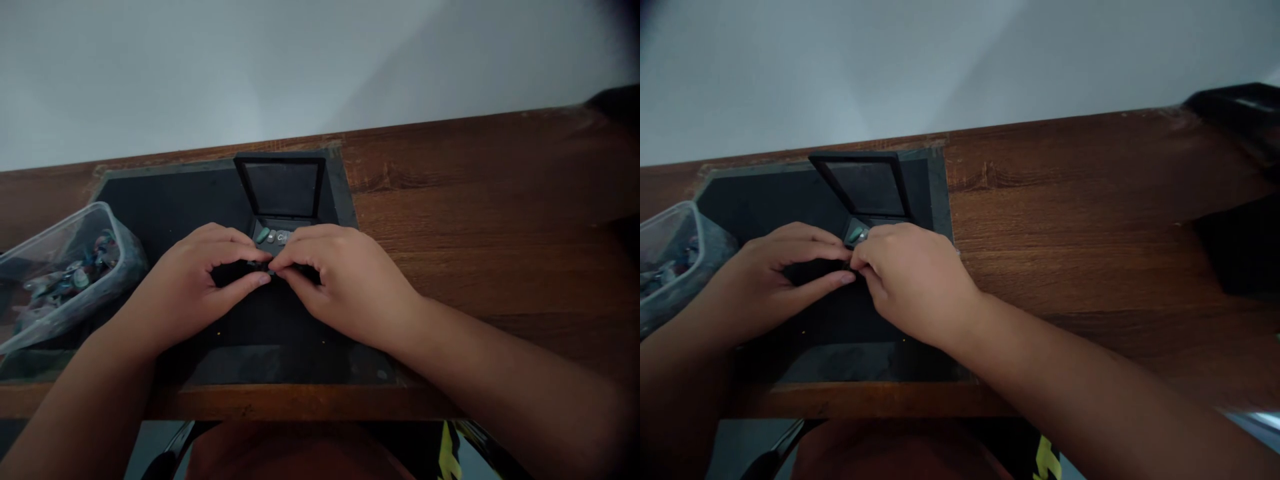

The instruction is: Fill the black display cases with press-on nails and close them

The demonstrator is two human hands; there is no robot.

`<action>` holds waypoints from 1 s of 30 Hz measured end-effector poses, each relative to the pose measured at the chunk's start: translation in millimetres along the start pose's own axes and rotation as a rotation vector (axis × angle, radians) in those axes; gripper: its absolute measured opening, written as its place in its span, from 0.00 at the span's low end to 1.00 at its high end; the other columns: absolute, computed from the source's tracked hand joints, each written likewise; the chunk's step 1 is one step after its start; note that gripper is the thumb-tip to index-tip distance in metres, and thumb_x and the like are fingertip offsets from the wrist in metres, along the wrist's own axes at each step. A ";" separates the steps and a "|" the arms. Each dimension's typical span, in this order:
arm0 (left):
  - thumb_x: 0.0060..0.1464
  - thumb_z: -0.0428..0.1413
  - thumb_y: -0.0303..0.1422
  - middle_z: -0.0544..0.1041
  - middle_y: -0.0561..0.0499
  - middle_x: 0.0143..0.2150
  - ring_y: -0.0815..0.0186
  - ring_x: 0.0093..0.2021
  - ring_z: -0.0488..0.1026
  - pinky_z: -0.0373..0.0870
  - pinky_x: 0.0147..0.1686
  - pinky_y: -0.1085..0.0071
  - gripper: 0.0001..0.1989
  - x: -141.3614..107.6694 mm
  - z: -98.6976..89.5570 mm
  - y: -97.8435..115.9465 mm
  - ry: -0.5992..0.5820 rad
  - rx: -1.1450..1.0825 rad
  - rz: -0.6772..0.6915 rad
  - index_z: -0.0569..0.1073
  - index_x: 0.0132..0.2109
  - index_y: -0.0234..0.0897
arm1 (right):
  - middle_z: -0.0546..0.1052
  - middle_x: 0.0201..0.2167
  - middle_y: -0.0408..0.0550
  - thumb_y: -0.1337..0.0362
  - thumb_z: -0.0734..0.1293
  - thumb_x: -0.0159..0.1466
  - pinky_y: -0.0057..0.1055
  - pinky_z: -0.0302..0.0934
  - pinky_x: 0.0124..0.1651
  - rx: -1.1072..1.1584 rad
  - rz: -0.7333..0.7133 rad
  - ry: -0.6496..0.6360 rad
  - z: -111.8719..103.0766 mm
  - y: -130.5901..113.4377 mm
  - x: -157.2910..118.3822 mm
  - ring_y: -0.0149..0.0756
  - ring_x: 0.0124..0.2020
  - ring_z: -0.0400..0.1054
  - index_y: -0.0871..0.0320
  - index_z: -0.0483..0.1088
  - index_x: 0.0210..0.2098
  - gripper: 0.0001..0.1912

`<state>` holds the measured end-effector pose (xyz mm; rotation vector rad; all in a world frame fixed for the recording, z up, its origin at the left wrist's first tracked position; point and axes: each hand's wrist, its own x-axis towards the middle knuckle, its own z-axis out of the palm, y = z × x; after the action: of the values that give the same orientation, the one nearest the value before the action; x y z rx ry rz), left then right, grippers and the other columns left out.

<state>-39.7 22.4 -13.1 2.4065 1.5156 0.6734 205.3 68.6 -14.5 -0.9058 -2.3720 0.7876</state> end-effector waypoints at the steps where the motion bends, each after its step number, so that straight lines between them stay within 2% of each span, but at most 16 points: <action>1: 0.70 0.66 0.42 0.89 0.51 0.48 0.57 0.50 0.85 0.80 0.53 0.61 0.09 0.0 0.0 -0.5 -0.001 -0.003 -0.009 0.88 0.52 0.49 | 0.90 0.44 0.46 0.73 0.71 0.73 0.36 0.69 0.49 -0.007 0.004 -0.006 0.4 0.7 0.4 0.41 0.46 0.82 0.56 0.88 0.44 0.12; 8: 0.69 0.66 0.40 0.90 0.51 0.50 0.57 0.50 0.87 0.79 0.52 0.61 0.09 -0.2 -0.2 -0.8 -0.006 -0.020 -0.031 0.87 0.53 0.47 | 0.91 0.46 0.46 0.71 0.70 0.74 0.40 0.68 0.50 -0.102 0.024 -0.033 4.5 -1.9 0.8 0.47 0.51 0.83 0.54 0.89 0.45 0.13; 12: 0.69 0.66 0.40 0.90 0.52 0.48 0.57 0.49 0.87 0.80 0.52 0.60 0.08 0.7 -0.5 -0.1 0.013 -0.009 -0.030 0.87 0.51 0.48 | 0.91 0.46 0.47 0.70 0.69 0.75 0.40 0.68 0.49 -0.124 -0.004 -0.022 4.4 -5.1 -2.6 0.47 0.50 0.82 0.55 0.88 0.45 0.13; 17: 0.69 0.65 0.42 0.90 0.52 0.48 0.55 0.49 0.87 0.81 0.52 0.59 0.08 2.2 -2.1 -0.8 0.012 -0.021 -0.058 0.86 0.51 0.49 | 0.89 0.45 0.46 0.68 0.71 0.74 0.38 0.67 0.47 -0.106 -0.005 0.093 -11.1 -5.6 -1.5 0.43 0.47 0.81 0.54 0.87 0.46 0.10; 20: 0.69 0.66 0.42 0.90 0.52 0.49 0.56 0.48 0.87 0.80 0.47 0.60 0.08 0.6 -1.7 -1.3 0.028 -0.017 -0.076 0.86 0.52 0.51 | 0.88 0.47 0.48 0.68 0.71 0.73 0.41 0.67 0.50 -0.177 0.028 0.157 -20.0 -0.6 2.7 0.47 0.50 0.79 0.54 0.86 0.49 0.10; 24: 0.68 0.67 0.42 0.90 0.53 0.49 0.57 0.47 0.86 0.80 0.43 0.63 0.09 -2.6 0.6 -0.7 0.042 -0.025 -0.107 0.86 0.53 0.52 | 0.85 0.54 0.55 0.68 0.71 0.74 0.45 0.67 0.56 -0.241 0.022 0.141 -20.3 8.6 6.9 0.53 0.56 0.74 0.58 0.85 0.56 0.14; 30: 0.69 0.65 0.39 0.88 0.54 0.47 0.60 0.47 0.85 0.78 0.42 0.65 0.07 -3.3 1.3 1.7 0.053 -0.012 -0.082 0.85 0.52 0.51 | 0.85 0.51 0.55 0.68 0.69 0.77 0.46 0.66 0.56 -0.227 0.043 0.091 -14.1 11.3 8.7 0.50 0.52 0.72 0.57 0.88 0.53 0.14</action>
<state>-38.9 18.7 -14.4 2.3207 1.6163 0.7327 212.9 86.5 -9.9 -1.0632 -2.4019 0.4873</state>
